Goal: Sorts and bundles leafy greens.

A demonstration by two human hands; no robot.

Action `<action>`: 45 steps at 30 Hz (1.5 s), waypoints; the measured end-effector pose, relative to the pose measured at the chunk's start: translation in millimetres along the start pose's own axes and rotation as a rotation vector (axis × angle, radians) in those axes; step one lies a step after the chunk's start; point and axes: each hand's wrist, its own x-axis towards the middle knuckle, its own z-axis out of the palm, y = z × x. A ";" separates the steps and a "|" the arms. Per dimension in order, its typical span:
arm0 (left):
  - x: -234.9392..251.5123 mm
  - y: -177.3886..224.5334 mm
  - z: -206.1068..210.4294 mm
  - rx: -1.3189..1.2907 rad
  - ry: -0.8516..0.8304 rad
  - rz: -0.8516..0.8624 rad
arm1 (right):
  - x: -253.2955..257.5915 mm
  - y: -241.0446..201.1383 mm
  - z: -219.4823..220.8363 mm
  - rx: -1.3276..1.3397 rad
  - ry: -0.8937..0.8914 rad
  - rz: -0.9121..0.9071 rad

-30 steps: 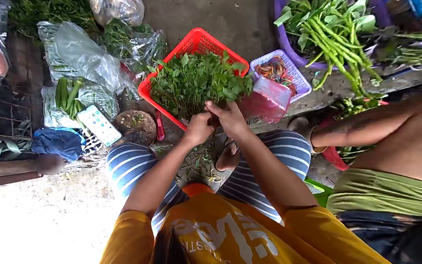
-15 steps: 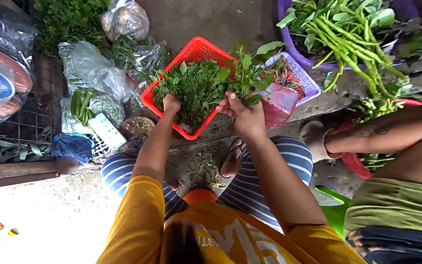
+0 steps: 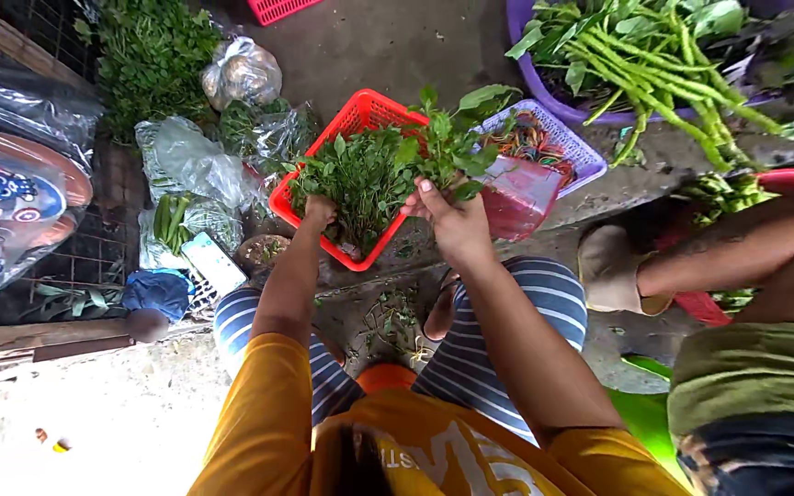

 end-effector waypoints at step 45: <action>-15.5 -7.2 6.3 0.413 -0.022 0.071 | 14.1 -6.7 0.8 0.364 0.047 0.340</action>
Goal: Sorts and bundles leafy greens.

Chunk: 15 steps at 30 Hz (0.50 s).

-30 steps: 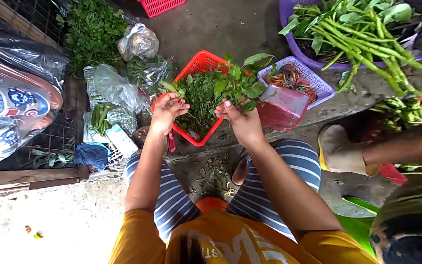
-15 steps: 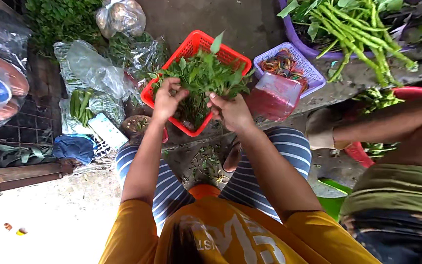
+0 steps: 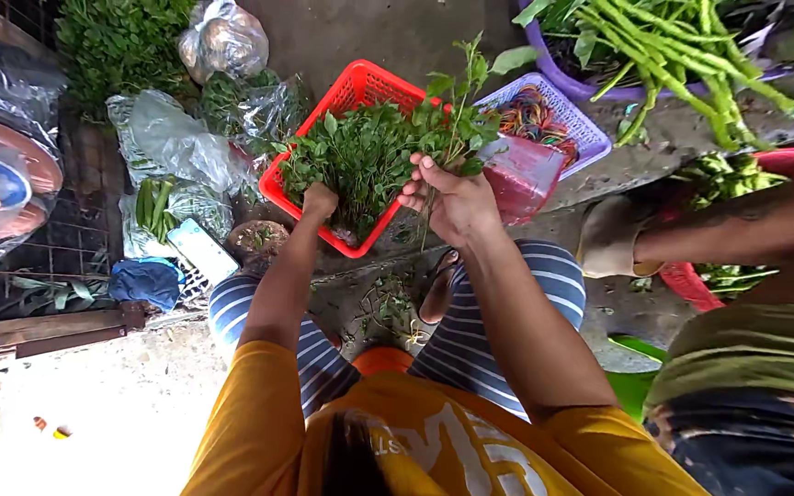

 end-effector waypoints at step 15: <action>-95.8 -32.7 -62.6 -0.778 -0.046 0.625 | -2.5 11.0 7.5 -0.083 -0.037 -0.034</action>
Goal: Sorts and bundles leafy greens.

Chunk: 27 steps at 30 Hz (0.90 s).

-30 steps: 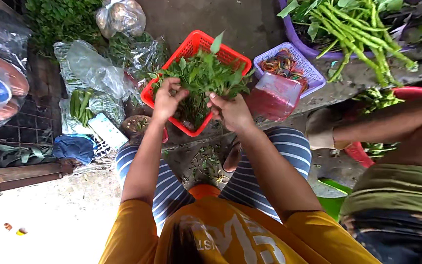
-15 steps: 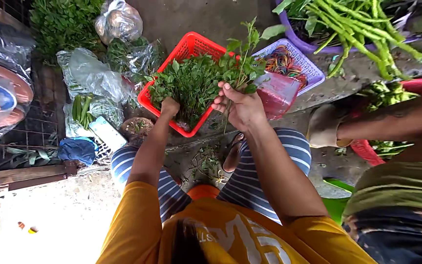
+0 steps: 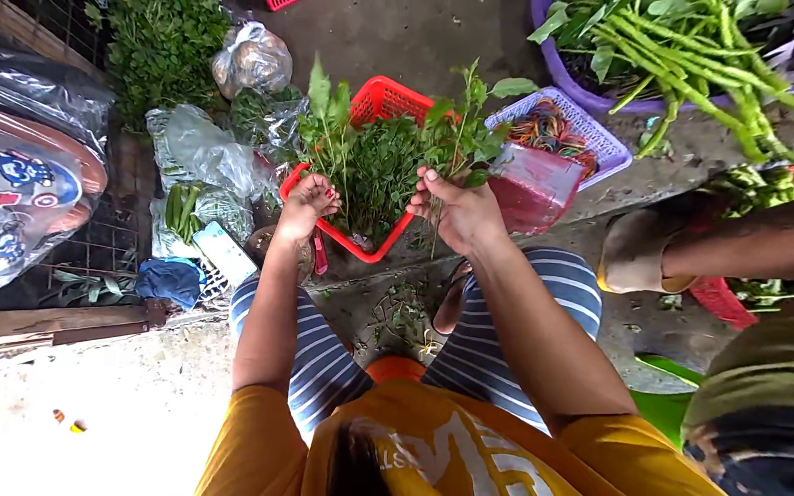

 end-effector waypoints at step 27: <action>-13.9 -0.2 46.4 0.157 -0.028 0.198 | 8.0 41.7 34.2 -0.152 0.009 0.152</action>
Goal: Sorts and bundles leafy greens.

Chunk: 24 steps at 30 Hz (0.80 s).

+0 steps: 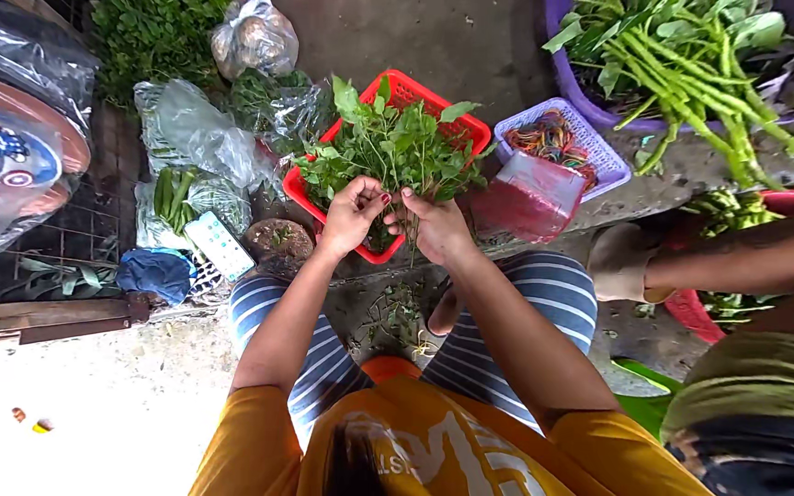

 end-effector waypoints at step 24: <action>-12.3 20.3 -3.8 0.656 -0.816 -0.361 | -1.1 -21.6 -26.5 0.059 0.010 -0.064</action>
